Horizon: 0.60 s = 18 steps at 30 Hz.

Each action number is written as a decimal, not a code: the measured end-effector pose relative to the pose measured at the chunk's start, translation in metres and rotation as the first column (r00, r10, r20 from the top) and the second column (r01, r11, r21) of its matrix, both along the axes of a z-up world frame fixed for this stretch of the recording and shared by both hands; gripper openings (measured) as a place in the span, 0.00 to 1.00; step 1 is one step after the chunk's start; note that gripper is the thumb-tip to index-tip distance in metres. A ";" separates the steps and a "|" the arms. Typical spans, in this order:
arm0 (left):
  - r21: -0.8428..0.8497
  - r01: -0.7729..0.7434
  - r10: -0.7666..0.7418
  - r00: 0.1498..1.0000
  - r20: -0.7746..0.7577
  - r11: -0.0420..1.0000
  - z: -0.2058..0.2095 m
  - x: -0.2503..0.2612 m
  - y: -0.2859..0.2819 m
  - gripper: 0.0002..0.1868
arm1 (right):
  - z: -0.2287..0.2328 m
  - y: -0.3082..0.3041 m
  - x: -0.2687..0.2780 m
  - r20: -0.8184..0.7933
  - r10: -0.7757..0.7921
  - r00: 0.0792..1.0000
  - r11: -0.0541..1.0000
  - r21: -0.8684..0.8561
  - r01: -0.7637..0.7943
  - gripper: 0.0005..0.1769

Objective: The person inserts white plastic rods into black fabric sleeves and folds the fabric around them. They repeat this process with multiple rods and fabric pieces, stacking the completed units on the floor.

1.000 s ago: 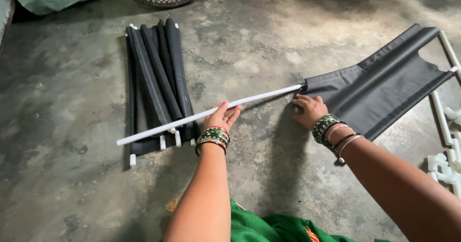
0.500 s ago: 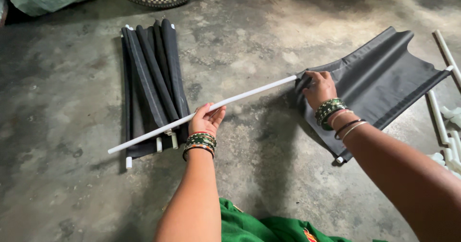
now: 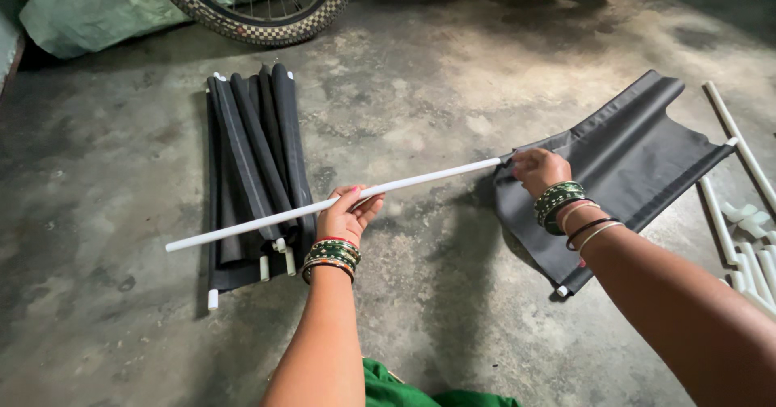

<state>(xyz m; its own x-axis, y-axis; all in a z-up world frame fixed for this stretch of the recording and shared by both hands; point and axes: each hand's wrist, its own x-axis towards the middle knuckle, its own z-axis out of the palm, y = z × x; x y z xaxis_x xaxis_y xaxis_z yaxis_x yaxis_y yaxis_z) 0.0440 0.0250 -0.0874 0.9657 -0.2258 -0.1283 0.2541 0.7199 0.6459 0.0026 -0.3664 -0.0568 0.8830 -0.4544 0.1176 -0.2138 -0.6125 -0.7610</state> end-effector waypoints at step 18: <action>0.072 0.211 -0.222 0.950 0.219 0.975 0.087 -0.006 -0.038 0.03 | 0.044 -0.004 0.007 0.212 -0.244 0.947 0.961 -0.082 0.266 0.08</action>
<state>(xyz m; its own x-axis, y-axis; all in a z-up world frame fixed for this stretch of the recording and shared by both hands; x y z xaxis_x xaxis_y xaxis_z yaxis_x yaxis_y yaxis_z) 0.0381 -0.0131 -0.0009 0.8991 -0.4319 0.0705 0.2453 0.6308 0.7361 0.0099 -0.3705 -0.0131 0.6936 -0.6359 0.3386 -0.2254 -0.6379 -0.7363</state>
